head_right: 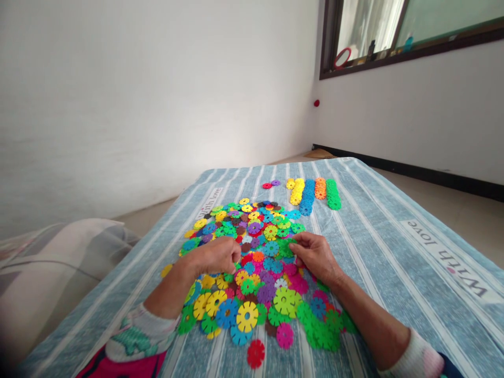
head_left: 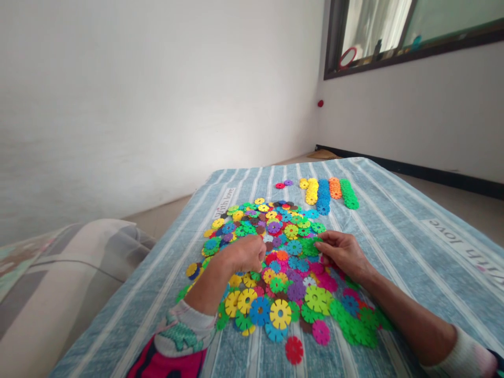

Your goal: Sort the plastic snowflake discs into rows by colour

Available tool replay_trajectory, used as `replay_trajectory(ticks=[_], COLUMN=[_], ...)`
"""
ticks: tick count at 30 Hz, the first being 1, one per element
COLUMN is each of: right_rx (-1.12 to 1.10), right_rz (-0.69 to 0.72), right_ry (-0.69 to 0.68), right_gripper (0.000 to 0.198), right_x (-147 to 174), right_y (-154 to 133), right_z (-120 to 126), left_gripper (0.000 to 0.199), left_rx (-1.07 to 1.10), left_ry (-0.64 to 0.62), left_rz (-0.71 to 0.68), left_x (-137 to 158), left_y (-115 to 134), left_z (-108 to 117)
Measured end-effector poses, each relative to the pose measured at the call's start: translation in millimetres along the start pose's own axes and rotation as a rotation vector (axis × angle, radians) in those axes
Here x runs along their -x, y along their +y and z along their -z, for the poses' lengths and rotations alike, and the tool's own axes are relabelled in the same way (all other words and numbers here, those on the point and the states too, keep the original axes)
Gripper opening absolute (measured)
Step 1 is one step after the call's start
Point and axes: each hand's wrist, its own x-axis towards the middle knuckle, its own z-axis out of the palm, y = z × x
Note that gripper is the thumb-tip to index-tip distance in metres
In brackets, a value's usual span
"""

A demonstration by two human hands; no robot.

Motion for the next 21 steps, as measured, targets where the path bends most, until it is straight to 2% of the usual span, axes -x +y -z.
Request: replay_trajectory(ticks=[9,15,17,21], right_rx=[0.007,-0.008,-0.05,-0.09], right_rz=[-0.016,-0.014,-0.009,0.018], right_ry=[0.005,-0.009,-0.035,-0.155], right_gripper=[0.03,0.027,0.026,0.021], right_x=[0.8,1.1,1.7,3.8], right_y=[0.2,-1.1,-0.6,1.0], right_z=[0.1,-0.8,-1.9,-6.5], left_gripper=[0.013,0.008,0.005,0.003], left_rx=[0.034,0.092,0.146,0.32], left_ry=[-0.031,-0.06,-0.027,0.151], left_rz=[-0.038,-0.037,-0.043,-0.075], left_x=[-2.6,5.7,9.4,10.0], left_y=[-1.2,-0.9,-1.3,7.0], left_z=[-1.5,11.8,18.0,20.4])
